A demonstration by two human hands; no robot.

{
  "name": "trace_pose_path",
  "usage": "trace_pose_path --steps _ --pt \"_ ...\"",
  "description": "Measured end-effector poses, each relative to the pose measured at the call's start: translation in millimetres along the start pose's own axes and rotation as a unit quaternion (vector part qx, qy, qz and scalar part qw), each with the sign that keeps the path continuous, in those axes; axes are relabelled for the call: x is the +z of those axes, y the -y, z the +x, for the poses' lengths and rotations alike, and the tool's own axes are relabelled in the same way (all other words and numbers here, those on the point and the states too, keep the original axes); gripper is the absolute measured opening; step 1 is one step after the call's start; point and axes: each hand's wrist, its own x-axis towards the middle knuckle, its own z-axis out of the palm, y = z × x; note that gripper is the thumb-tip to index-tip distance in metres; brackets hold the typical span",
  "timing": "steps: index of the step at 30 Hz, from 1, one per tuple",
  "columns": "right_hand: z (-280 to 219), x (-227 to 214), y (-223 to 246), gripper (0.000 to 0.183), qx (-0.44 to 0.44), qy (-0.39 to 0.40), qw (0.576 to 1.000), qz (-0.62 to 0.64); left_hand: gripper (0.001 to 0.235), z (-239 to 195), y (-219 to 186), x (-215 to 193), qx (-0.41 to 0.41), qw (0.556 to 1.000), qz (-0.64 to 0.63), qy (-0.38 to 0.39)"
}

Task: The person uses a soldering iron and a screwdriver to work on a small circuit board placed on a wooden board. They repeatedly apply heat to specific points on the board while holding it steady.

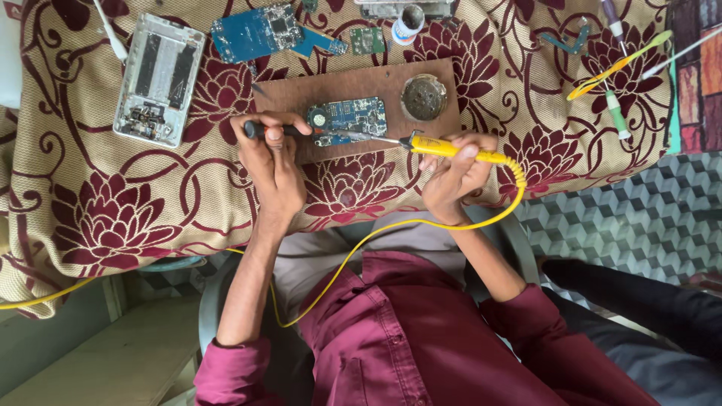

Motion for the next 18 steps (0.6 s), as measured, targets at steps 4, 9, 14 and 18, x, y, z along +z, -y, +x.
trace_pose_path --steps 4,9,14,18 --pt "-4.2 -2.3 -0.7 0.035 0.008 0.007 1.0 -0.006 0.029 0.5 0.0 -1.5 0.012 1.0 0.025 0.003" --pt "-4.5 -4.6 -1.8 0.034 0.012 0.022 1.0 -0.013 0.029 0.1 0.2 -1.6 0.017 0.999 0.028 -0.004" --pt "-1.9 -5.4 -1.4 0.033 0.011 0.035 0.999 -0.029 0.027 -0.1 0.2 -1.7 0.009 1.0 0.027 0.002" --pt "-0.3 -1.9 0.1 0.031 0.014 0.024 0.999 -0.038 0.025 2.0 0.6 -3.1 0.02 0.999 0.036 0.012"
